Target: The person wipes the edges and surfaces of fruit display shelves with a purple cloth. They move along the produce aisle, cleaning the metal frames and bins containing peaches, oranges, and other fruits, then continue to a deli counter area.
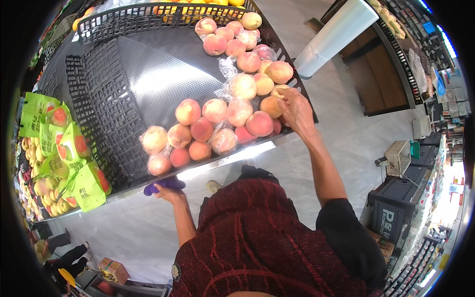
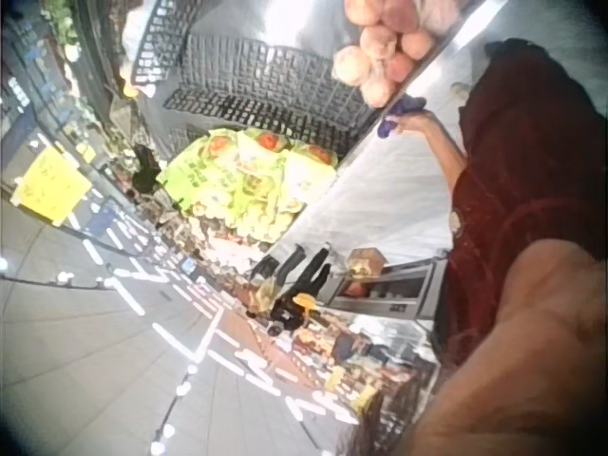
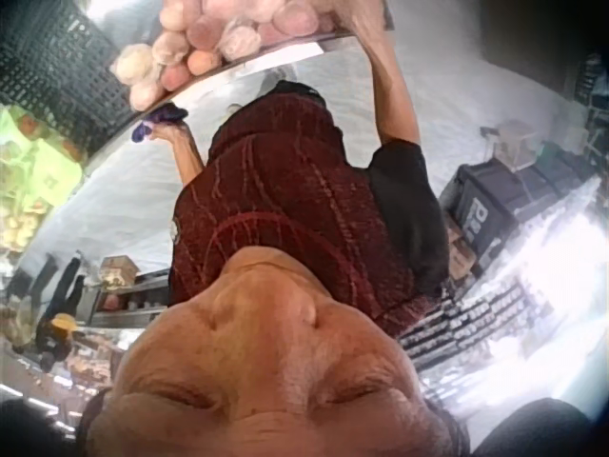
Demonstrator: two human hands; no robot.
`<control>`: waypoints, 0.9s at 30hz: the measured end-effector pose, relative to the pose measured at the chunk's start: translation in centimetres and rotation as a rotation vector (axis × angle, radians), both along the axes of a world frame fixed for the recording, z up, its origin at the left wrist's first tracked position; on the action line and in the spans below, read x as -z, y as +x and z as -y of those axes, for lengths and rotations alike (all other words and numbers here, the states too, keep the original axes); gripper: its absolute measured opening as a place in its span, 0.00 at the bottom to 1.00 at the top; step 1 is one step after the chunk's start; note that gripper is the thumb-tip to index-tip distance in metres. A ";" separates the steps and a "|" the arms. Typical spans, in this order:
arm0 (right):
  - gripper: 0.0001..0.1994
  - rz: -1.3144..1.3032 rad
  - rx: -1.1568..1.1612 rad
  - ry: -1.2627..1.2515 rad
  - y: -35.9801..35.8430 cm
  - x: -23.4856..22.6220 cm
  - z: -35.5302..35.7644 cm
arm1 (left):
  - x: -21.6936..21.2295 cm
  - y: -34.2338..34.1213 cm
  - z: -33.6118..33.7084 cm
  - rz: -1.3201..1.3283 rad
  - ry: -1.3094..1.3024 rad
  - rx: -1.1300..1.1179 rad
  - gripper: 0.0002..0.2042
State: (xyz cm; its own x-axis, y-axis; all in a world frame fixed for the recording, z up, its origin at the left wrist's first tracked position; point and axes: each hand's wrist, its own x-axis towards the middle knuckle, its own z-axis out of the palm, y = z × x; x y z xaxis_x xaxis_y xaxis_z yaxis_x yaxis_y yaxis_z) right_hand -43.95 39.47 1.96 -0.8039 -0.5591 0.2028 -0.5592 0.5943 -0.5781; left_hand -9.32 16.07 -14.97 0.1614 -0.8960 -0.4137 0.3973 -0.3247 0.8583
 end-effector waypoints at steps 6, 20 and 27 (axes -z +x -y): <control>0.17 -0.434 -0.232 0.162 -3.9 1.0 1.7 | 4.2 10.6 11.0 0.194 -0.167 0.012 0.17; 0.18 -0.527 -0.606 0.375 -8.7 2.5 6.9 | -0.5 -1.0 1.3 0.296 -0.128 -0.124 0.16; 0.24 -0.490 -0.850 0.213 -8.1 1.5 8.8 | 0.6 1.9 3.7 0.459 -0.353 -0.074 0.14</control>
